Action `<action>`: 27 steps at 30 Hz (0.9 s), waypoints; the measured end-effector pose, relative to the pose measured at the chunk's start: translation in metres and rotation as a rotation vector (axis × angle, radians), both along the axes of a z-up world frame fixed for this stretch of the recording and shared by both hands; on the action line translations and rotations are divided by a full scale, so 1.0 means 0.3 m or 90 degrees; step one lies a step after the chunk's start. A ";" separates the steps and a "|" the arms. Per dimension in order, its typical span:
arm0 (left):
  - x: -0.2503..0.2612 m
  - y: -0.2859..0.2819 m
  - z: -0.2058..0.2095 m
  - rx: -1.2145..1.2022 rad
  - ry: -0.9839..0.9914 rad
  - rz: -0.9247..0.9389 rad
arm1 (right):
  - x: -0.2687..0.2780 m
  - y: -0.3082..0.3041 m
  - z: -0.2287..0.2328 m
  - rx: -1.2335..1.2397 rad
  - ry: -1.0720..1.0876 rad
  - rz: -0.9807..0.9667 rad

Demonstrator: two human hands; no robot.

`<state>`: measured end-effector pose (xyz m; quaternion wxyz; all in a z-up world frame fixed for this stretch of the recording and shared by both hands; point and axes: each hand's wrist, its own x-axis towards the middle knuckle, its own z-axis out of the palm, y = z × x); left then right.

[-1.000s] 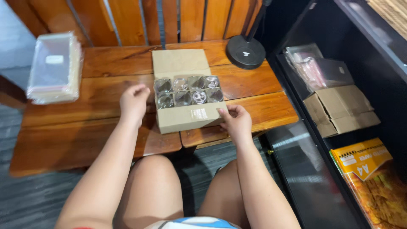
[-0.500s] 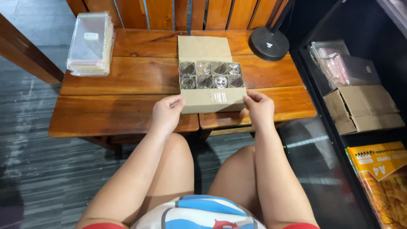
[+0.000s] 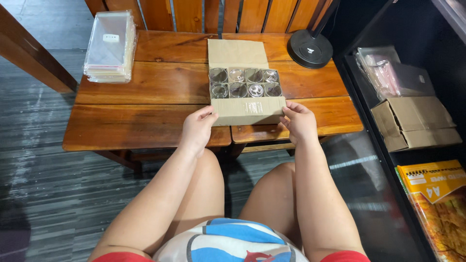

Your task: The person sits on the floor and opens a cardboard box containing small glass cups. They remove the cups one by one from the packaging and place them on a wooden bench. After emptying the box, they fold the cardboard packaging and place it on a nearby shelf.

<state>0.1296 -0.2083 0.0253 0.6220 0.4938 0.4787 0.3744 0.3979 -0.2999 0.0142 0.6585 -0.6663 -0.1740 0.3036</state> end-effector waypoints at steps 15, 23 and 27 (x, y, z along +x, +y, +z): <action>-0.016 0.012 -0.001 -0.102 -0.241 0.006 | 0.110 0.026 -0.090 -0.011 0.114 0.074; 0.001 0.028 0.003 -0.152 -0.266 0.026 | 0.029 -0.003 0.016 -0.014 0.056 0.087; -0.005 0.020 0.070 -0.207 -0.296 0.041 | 0.050 0.009 -0.023 -0.011 0.093 0.093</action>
